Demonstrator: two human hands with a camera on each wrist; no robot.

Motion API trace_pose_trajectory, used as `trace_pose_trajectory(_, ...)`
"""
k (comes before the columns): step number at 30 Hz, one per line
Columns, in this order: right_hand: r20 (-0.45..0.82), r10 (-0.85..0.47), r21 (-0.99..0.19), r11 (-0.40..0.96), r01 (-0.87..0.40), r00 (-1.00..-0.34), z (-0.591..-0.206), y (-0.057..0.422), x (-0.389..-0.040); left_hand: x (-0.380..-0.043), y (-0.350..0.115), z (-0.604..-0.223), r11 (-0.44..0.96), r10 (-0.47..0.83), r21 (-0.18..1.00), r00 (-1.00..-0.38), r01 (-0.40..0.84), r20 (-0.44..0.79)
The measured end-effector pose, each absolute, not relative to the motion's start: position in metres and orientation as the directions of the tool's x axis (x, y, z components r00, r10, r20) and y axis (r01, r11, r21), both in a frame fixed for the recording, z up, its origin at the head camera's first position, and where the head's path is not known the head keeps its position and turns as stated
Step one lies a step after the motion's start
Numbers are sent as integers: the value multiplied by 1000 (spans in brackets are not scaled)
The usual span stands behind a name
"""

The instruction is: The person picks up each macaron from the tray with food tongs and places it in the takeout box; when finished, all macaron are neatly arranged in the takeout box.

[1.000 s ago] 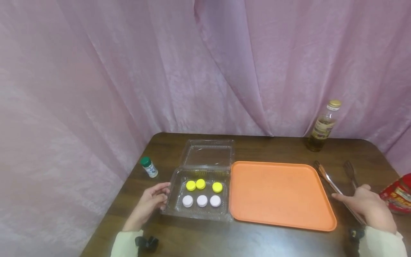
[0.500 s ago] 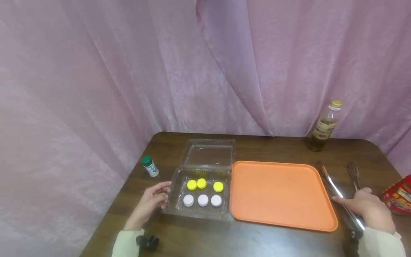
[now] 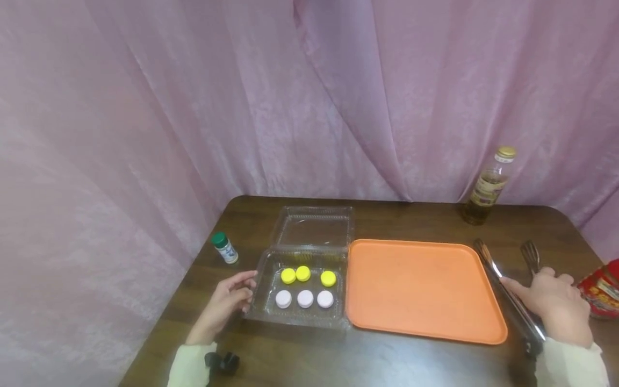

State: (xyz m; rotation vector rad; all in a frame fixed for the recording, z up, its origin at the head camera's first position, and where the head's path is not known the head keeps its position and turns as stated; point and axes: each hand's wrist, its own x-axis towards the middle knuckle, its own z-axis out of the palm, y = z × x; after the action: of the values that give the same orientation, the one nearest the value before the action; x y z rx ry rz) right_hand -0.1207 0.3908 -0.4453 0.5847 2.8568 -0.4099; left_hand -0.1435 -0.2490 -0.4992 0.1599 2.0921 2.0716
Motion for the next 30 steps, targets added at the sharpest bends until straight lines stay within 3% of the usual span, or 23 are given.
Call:
trace_pose_trajectory(5, 62, 240, -372, 906, 201, -969, -434, 377, -122, -143, -248, -497, 25, 209, 998, -976, -60, -64)
trace_pose_trajectory(8, 157, 188, -440, 892, 102, -970, -430, 364, -126, -143, -248, -496, 31, 203, 997, -977, -64, -69)
trace_pose_trajectory(17, 149, 52, -549, 835, -39, -987, -427, 329, -142, -143, -249, -496, 27, 208, 997, -975, -75, -79)
trace_pose_trajectory(30, 129, -10, -740, 665, -103, -992, -408, 292, -170, -145, -250, -498, 29, 187, 994, -977, -101, -105)
